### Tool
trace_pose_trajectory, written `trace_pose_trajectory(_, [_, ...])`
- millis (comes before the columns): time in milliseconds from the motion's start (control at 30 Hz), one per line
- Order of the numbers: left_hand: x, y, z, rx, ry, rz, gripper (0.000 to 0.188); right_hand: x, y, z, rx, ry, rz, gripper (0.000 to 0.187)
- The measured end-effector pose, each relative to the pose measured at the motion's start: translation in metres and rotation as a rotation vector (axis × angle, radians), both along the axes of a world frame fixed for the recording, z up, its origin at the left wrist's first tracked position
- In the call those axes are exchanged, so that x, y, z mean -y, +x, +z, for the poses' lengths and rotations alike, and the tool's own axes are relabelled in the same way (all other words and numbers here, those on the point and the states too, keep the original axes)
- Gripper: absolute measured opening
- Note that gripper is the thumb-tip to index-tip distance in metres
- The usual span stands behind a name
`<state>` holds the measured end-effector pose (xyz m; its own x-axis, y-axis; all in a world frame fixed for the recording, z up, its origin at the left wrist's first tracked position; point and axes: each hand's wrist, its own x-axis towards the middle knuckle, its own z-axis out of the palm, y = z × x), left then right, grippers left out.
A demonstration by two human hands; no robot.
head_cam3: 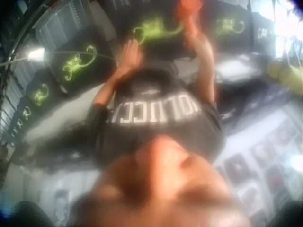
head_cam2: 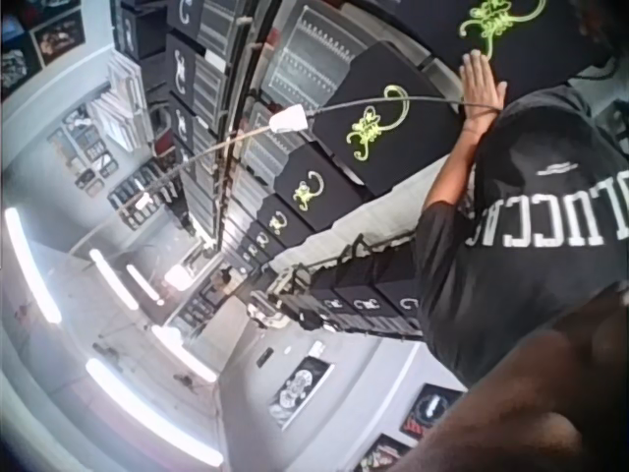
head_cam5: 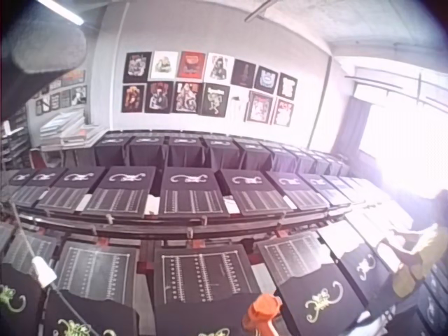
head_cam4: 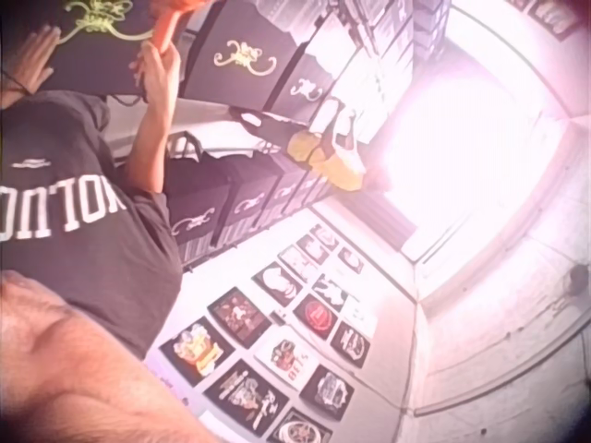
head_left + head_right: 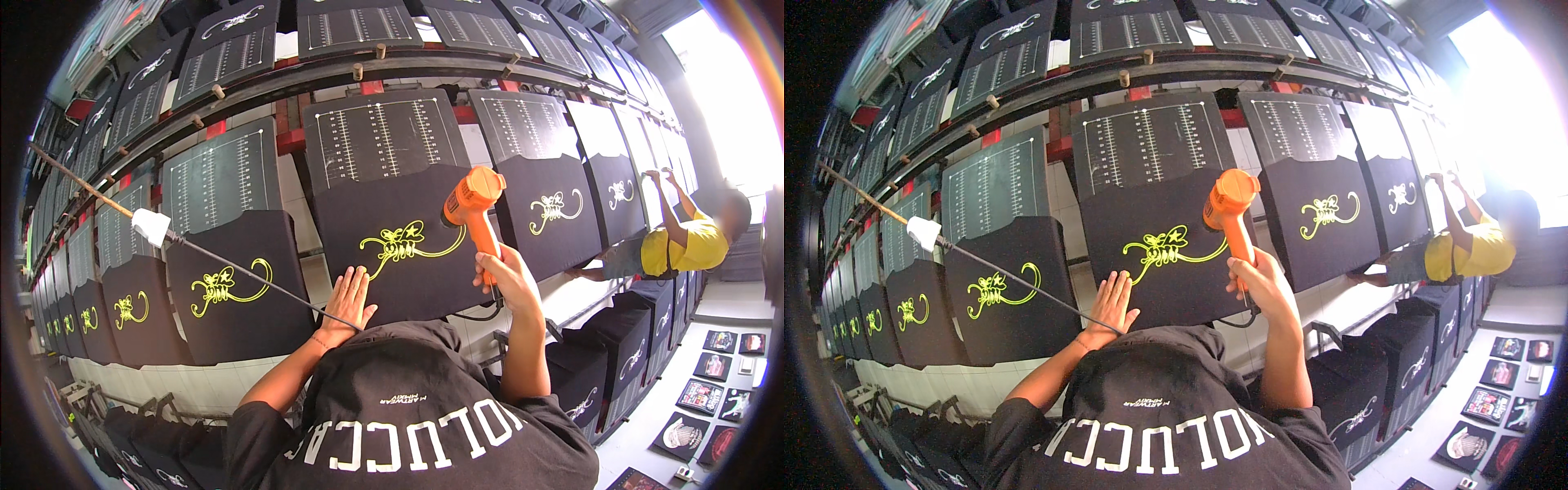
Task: The person dries yellow ink designs on black t-shirts using a heat gun. They hold the heat gun close to the graphics on several mounted shirts one by one, occasionally touching the fabric with their hand.
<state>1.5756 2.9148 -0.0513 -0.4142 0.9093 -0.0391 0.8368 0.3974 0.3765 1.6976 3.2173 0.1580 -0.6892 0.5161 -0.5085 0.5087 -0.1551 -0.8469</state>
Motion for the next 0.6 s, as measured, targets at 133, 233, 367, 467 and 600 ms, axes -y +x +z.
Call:
trace_pose_trajectory(133, [0.004,-0.002,0.008,-0.002,0.008,-0.043,0.076,0.004,0.0,0.003,0.001,0.026,0.02,0.022])
trace_pose_trajectory(233, [0.009,-0.003,0.011,0.018,-0.005,-0.065,0.074,0.001,0.0,-0.001,-0.005,0.008,0.025,0.021])
trace_pose_trajectory(367, [0.023,-0.006,0.018,0.062,0.004,-0.064,0.073,-0.005,0.0,-0.01,-0.044,0.03,0.001,0.02])
trace_pose_trajectory(467, [0.043,-0.009,0.036,0.121,-0.028,-0.047,0.074,-0.009,0.002,-0.016,-0.046,0.052,-0.036,0.021])
trace_pose_trajectory(600, [0.065,-0.019,0.097,0.258,-0.342,-0.239,0.061,-0.01,0.01,-0.014,-0.018,0.067,-0.082,0.021])
